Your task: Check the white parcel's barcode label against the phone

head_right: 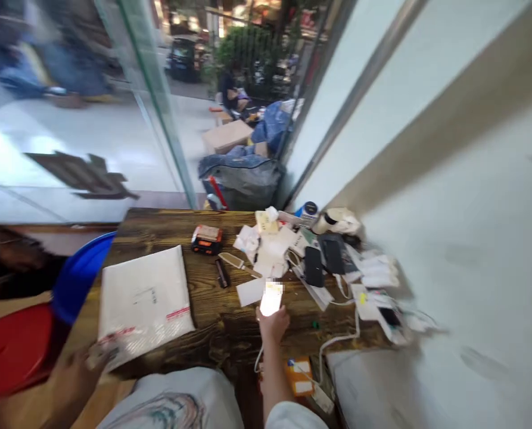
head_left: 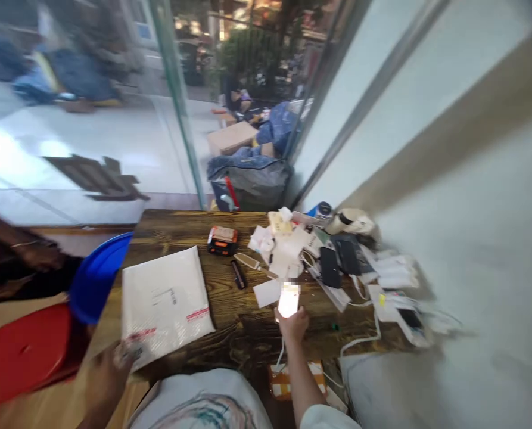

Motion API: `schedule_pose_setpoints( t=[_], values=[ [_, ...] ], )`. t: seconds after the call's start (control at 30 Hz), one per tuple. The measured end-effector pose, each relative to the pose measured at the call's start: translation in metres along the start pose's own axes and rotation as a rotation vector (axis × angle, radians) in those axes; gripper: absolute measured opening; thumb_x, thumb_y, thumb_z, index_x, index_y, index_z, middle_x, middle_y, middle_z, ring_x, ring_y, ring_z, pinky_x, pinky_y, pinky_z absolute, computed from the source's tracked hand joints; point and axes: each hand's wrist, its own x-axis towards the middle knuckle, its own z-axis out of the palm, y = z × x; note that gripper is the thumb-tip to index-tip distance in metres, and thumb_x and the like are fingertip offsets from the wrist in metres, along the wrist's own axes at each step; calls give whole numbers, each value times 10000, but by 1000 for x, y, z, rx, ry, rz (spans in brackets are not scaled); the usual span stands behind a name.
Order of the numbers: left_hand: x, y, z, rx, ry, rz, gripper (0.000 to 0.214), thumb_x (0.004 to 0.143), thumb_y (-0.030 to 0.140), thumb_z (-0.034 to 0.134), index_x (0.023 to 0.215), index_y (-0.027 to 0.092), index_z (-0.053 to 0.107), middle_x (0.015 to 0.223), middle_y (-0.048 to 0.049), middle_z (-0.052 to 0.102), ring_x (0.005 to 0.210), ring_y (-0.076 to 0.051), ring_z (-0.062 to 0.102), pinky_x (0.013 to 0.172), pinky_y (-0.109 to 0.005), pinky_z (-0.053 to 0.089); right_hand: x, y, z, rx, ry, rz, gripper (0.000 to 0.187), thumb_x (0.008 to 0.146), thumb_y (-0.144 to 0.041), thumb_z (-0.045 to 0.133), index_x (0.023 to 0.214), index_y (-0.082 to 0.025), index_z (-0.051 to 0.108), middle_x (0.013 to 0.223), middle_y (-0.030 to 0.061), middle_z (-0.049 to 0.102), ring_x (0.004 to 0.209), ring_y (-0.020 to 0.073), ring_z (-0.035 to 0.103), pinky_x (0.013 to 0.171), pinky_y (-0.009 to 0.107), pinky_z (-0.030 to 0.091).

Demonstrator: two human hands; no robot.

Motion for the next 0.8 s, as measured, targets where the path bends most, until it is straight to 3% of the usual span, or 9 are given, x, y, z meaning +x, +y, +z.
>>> schedule_pose_setpoints(
  t=[0.07,0.17,0.3,0.43,0.57,0.63,0.7,0.8],
  values=[
    [-7,13,4,-8,14,49,562,784,503,392,1115,99,598,1035,-171,605,979,-310,592,903,-477,498,10,-2,-8,14,-107,48,779,567,-441,742,1153,-3,476,1104,310,589,1003,393,584,861,463,460],
    [-14,26,14,-18,-17,142,491,804,419,388,1055,97,661,1057,-158,630,989,-277,604,914,-431,510,17,-1,-19,196,-296,99,646,462,-433,772,973,-150,496,955,170,649,858,332,619,745,433,494],
    [-31,28,16,29,-19,191,379,870,320,400,1035,148,696,1049,-123,657,983,-246,619,897,-402,527,-5,-2,-47,879,-664,30,585,424,-497,813,825,-210,498,690,-10,544,616,176,527,563,313,470],
    [-51,20,8,70,-35,273,315,894,226,445,1098,217,684,1086,-82,659,1052,-213,598,907,-343,525,-30,-14,-80,1320,-1031,-86,638,464,-573,832,953,-238,599,702,-22,463,554,98,411,466,221,413],
    [-54,23,6,98,-3,285,259,898,206,477,1046,211,689,1049,-76,659,1015,-199,597,917,-338,517,-37,-26,-92,1346,-1307,-89,854,420,-727,781,1128,-278,620,940,84,623,652,168,560,513,277,494],
    [-46,35,10,119,27,252,227,888,212,500,1018,172,683,1032,-98,648,988,-219,590,907,-368,516,-42,-36,-91,1310,-1367,-73,804,510,-727,743,1162,-271,628,1091,125,649,818,242,633,665,360,554],
    [-34,53,16,139,49,225,275,865,193,529,1106,123,641,1096,-130,622,1029,-239,563,936,-391,496,-52,-51,-89,1296,-1431,-50,676,575,-658,752,1128,-282,653,1175,108,648,956,273,642,805,416,552],
    [-17,82,26,163,49,217,458,800,92,540,1258,95,552,1217,-141,571,1092,-241,518,984,-381,452,-68,-77,-84,1231,-1560,28,589,607,-525,796,1134,-310,645,1171,74,668,1010,280,649,845,432,544]
  ],
)
